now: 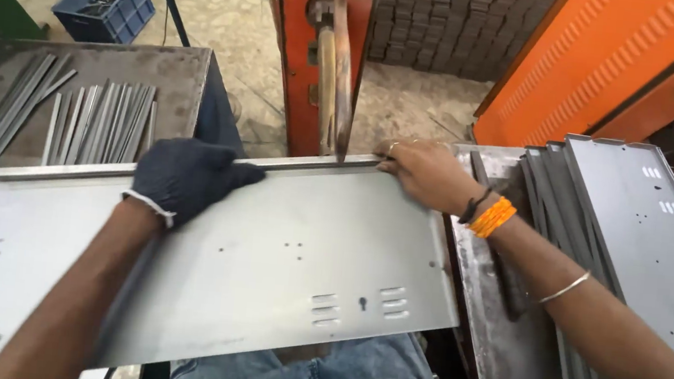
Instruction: Positioning metal strips on a panel and using a spot welding machine to fuse them together.
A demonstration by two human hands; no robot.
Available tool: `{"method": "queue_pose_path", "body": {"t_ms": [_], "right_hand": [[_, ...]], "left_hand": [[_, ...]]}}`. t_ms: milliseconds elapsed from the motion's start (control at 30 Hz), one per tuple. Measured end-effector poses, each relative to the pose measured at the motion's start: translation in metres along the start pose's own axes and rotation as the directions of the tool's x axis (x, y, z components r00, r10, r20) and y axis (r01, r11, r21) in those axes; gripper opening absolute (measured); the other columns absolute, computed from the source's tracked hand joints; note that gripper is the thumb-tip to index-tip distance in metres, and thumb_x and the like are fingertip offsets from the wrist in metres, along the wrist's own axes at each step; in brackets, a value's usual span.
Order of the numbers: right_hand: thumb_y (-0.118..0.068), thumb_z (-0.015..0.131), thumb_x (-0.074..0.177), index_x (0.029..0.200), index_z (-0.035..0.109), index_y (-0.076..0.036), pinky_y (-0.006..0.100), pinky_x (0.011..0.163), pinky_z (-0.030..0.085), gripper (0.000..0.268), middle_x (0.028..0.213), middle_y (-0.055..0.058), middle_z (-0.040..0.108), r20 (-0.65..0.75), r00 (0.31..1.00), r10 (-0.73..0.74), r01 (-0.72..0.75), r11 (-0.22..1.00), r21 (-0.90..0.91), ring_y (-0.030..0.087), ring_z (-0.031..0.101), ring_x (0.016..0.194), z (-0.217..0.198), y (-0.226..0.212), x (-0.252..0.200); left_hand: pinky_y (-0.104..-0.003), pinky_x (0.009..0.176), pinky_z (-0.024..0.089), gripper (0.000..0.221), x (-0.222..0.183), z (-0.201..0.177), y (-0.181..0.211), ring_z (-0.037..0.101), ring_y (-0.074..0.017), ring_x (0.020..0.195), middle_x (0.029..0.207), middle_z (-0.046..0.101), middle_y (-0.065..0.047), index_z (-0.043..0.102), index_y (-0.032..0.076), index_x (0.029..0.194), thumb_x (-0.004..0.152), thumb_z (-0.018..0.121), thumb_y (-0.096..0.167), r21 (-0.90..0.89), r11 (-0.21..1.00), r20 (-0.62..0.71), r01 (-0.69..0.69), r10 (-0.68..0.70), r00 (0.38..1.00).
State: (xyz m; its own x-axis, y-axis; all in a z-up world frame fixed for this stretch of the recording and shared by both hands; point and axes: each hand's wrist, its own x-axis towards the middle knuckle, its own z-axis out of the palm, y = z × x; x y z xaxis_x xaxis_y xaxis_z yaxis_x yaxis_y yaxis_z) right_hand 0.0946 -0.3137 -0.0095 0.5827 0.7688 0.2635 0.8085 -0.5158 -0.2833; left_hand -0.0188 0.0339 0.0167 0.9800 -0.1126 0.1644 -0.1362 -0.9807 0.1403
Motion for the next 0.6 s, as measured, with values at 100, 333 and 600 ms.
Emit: {"method": "queue_pose_path", "body": {"t_ms": [100, 333, 600], "right_hand": [[-0.015, 0.056, 0.099, 0.118, 0.067, -0.001, 0.049, 0.080, 0.053, 0.026, 0.094, 0.023, 0.072, -0.015, 0.997, 0.073, -0.073, 0.997, 0.013, 0.039, 0.070, 0.088, 0.016, 0.000, 0.005], [-0.003, 0.058, 0.090, 0.103, 0.069, -0.001, 0.048, 0.080, 0.054, 0.017, 0.090, 0.024, 0.073, 0.000, 1.000, 0.011, -0.011, 0.996, 0.084, 0.041, 0.071, 0.088, 0.014, -0.010, 0.011], [0.009, 0.051, 0.085, 0.118, 0.054, 0.002, 0.047, 0.075, 0.056, 0.034, 0.096, 0.023, 0.073, -0.057, 0.996, 0.074, -0.053, 0.951, 0.304, 0.039, 0.073, 0.093, 0.020, -0.002, 0.015]], "left_hand": [[-0.052, 0.072, 0.056, 0.060, -0.010, -0.006, -0.016, 0.071, -0.0408, 0.072, 0.073, 0.072, -0.019, 0.081, 0.016, 0.081, 0.089, 0.056, 0.070, 0.040, 0.998, 0.058, 0.039, -0.041, 0.997], [-0.051, 0.070, 0.057, 0.059, -0.022, -0.002, -0.027, 0.071, -0.0386, 0.065, 0.066, 0.071, -0.018, 0.080, 0.016, 0.081, 0.090, 0.056, 0.070, 0.059, 0.996, 0.069, 0.064, -0.068, 0.995], [-0.052, 0.069, 0.055, 0.057, -0.027, -0.001, -0.033, 0.070, -0.0388, 0.066, 0.065, 0.069, -0.018, 0.077, 0.017, 0.075, 0.090, 0.057, 0.068, 0.091, 0.995, 0.020, 0.044, -0.046, 0.999]]}}
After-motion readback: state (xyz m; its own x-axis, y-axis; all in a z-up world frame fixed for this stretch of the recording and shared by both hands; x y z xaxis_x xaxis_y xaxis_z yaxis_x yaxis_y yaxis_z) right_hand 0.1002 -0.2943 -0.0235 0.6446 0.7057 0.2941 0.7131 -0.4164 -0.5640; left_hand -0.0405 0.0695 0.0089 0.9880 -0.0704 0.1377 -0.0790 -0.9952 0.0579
